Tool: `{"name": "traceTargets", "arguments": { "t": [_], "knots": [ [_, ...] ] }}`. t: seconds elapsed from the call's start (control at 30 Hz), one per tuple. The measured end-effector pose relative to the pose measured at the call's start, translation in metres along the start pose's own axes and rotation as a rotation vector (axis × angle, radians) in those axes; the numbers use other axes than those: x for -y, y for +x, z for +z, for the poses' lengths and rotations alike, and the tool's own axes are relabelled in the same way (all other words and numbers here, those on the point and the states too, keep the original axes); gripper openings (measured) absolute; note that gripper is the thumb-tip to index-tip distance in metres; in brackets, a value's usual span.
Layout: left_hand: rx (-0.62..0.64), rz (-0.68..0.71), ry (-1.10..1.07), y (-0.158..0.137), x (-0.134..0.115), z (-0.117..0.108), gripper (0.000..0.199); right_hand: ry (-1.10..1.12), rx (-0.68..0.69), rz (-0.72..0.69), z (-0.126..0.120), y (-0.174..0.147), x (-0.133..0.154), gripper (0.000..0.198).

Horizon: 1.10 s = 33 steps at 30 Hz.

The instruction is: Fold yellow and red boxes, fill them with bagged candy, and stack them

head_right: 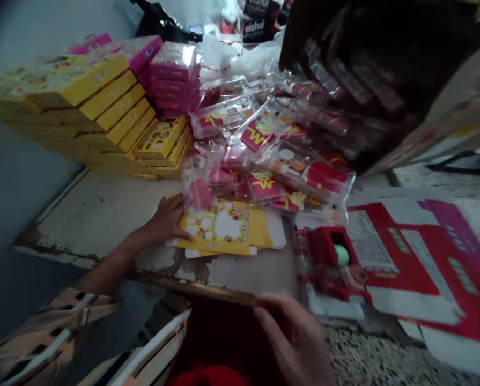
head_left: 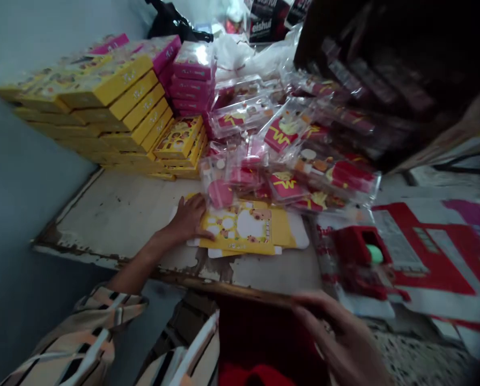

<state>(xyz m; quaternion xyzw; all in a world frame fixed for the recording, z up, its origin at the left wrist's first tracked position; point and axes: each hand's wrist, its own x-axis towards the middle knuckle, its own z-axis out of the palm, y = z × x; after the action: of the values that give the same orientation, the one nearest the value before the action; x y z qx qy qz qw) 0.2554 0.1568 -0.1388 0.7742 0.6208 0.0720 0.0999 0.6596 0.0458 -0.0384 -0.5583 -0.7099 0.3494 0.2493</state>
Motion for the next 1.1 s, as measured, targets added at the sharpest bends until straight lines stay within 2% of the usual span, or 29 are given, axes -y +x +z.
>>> {"name": "traceTargets", "arguments": {
  "t": [0.07, 0.13, 0.23, 0.3, 0.37, 0.5, 0.57, 0.63, 0.73, 0.8, 0.87, 0.93, 1.0, 1.1],
  "knots": [
    [-0.043, 0.021, -0.007, -0.005, -0.009, -0.001, 0.115, -0.102, -0.181, -0.130, 0.040, 0.009, 0.001, 0.030],
    [-0.054, 0.024, -0.020, -0.017, -0.020, 0.002, 0.119, -0.284, -0.317, -0.209, 0.068, 0.025, -0.006, 0.048],
    [-0.082, -0.003, -0.024, -0.035, -0.033, 0.012, 0.121, -0.424, -0.374, -0.156, 0.089, 0.045, -0.021, 0.070],
    [-0.129, -0.025, -0.013, -0.044, -0.039, 0.016, 0.119, -0.395, -0.386, -0.094, 0.093, 0.052, -0.027, 0.082],
    [-0.164, -0.002, -0.001, -0.051, -0.045, 0.013, 0.110, -0.413, -0.394, -0.111, 0.093, 0.053, -0.030, 0.084],
    [-0.140, 0.150, 0.001, -0.063, -0.071, -0.002, 0.075, -0.737, -0.293, -0.368, 0.085, 0.054, -0.029, 0.056],
    [-0.119, 0.225, -0.003, -0.067, -0.095, -0.006, 0.073, -0.839, -0.269, -0.496, 0.077, 0.059, -0.027, 0.048],
    [-0.117, 0.253, -0.008, -0.065, -0.120, -0.011, 0.068, -0.863, -0.326, -0.595, 0.068, 0.066, -0.021, 0.044],
    [-0.139, 0.180, -0.014, -0.049, -0.144, -0.035, 0.024, -0.793, -0.468, -0.699, 0.054, 0.074, -0.006, 0.039],
    [-0.166, 0.102, -0.030, -0.034, -0.147, -0.067, 0.023, -0.618, -0.603, -0.667, 0.045, 0.074, 0.008, 0.034],
    [-0.193, 0.041, -0.075, -0.023, -0.141, -0.103, 0.026, -0.336, -0.729, -0.551, 0.036, 0.071, 0.022, 0.036],
    [-0.169, 0.040, -0.140, -0.017, -0.133, -0.134, 0.027, -0.070, -0.756, -0.471, 0.030, 0.064, 0.034, 0.035],
    [-0.034, 0.098, -0.282, -0.019, -0.127, -0.147, 0.028, 0.044, -0.681, -0.457, 0.028, 0.057, 0.041, 0.031],
    [0.312, 0.163, -0.771, -0.039, -0.130, -0.132, 0.039, -0.026, -0.537, -0.405, 0.038, 0.039, 0.039, 0.046]
  ]
}}
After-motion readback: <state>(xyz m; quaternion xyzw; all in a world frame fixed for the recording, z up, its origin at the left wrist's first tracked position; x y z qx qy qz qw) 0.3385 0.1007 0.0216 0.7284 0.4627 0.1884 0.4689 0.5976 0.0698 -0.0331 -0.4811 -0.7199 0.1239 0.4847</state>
